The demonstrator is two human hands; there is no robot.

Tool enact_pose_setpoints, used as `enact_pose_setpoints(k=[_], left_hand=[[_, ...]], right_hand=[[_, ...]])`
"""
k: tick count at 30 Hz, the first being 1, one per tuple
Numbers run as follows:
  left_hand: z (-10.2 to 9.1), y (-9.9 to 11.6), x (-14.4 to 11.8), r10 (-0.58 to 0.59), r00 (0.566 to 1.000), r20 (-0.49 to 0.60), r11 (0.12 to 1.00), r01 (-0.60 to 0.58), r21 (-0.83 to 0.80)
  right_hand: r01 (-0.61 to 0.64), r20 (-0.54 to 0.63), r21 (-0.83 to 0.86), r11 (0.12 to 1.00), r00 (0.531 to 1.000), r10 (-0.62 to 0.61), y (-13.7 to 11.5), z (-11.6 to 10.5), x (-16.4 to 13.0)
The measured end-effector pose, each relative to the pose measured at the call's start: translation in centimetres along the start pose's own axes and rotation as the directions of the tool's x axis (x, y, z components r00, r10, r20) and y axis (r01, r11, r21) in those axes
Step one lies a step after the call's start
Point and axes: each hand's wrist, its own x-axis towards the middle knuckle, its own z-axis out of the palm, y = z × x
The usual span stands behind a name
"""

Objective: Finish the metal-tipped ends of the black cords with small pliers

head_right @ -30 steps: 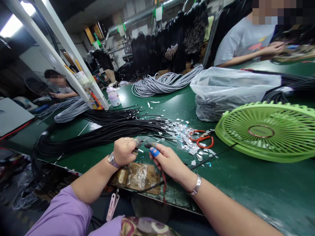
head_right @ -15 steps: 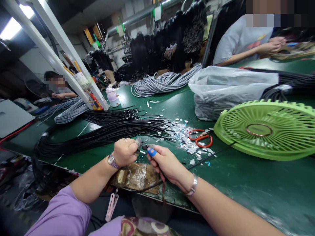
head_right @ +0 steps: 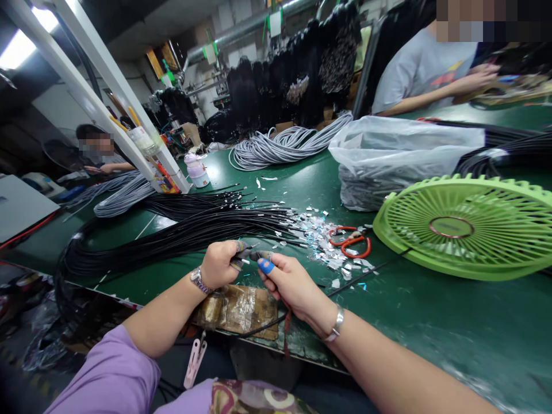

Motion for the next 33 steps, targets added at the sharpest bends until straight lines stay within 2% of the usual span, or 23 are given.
enact_pose_setpoints(k=[2,4,7,10,12,15,17,18,19,20,21,24,26,27,30,33], left_hand=[[0.0,-0.1,0.1,-0.106,0.993,0.054,0.985,0.112,-0.129],[-0.2,0.0,0.4,-0.234,0.963,0.136,0.925,0.263,-0.274],[-0.6,0.3,1.2,-0.359,0.891,0.278,0.73,0.454,-0.511],[-0.7,0.5,1.8,-0.401,0.833,0.381,0.504,0.548,-0.668],[-0.6,0.5,1.9,-0.428,0.779,0.459,0.355,0.612,-0.706],[-0.5,0.3,1.8,-0.442,0.655,0.613,0.137,0.725,-0.675],[-0.5,0.1,1.7,-0.42,0.588,0.691,0.045,0.774,-0.631],[-0.6,0.1,1.7,-0.406,0.572,0.713,0.03,0.788,-0.615],[-0.6,0.1,1.7,-0.399,0.576,0.713,0.045,0.789,-0.613],[-0.7,0.2,1.7,-0.402,0.603,0.689,0.094,0.776,-0.624],[-0.7,0.2,1.7,-0.41,0.646,0.643,0.179,0.749,-0.638],[-1.1,0.5,1.5,-0.393,0.814,0.428,0.58,0.581,-0.572],[-1.2,0.6,1.1,-0.306,0.89,0.337,0.802,0.432,-0.412],[-1.3,0.6,0.9,-0.255,0.914,0.314,0.873,0.358,-0.331],[-1.2,0.4,0.4,-0.113,0.954,0.278,0.975,0.161,-0.155],[-1.1,0.4,0.2,0.001,0.969,0.249,1.0,0.005,-0.021]], right_hand=[[0.016,-0.008,-0.048,0.999,1.0,-0.016,0.1,-0.1,0.1],[0.034,-0.008,-0.09,0.995,0.999,-0.035,0.1,-0.2,0.1],[0.059,0.009,-0.147,0.987,0.998,-0.058,0.0,-0.4,0.1],[0.079,0.032,-0.19,0.979,0.997,-0.074,-0.1,-0.5,0.1],[0.092,0.044,-0.212,0.973,0.995,-0.084,0.0,-0.6,0.1],[0.118,0.061,-0.239,0.964,0.992,-0.106,0.2,-0.7,0.1],[0.146,0.078,-0.28,0.949,0.988,-0.13,0.2,-0.9,0.2],[0.175,0.091,-0.322,0.931,0.984,-0.153,0.1,-1.1,0.3],[0.219,0.105,-0.378,0.899,0.975,-0.194,-0.1,-1.4,0.3],[0.275,0.121,-0.447,0.851,0.961,-0.248,-0.3,-1.6,0.4],[0.333,0.137,-0.522,0.785,0.942,-0.308,-0.5,-1.9,0.4],[0.426,0.173,-0.738,0.523,0.869,-0.463,-1.1,-2.8,0.3],[0.412,0.177,-0.842,0.348,0.821,-0.543,-1.2,-3.1,0.1],[0.399,0.182,-0.877,0.268,0.792,-0.583,-1.2,-3.1,0.0],[0.344,0.212,-0.936,0.072,0.716,-0.665,-1.0,-3.0,-0.2],[0.294,0.251,-0.954,-0.059,0.677,-0.692,-0.7,-2.9,-0.2]])
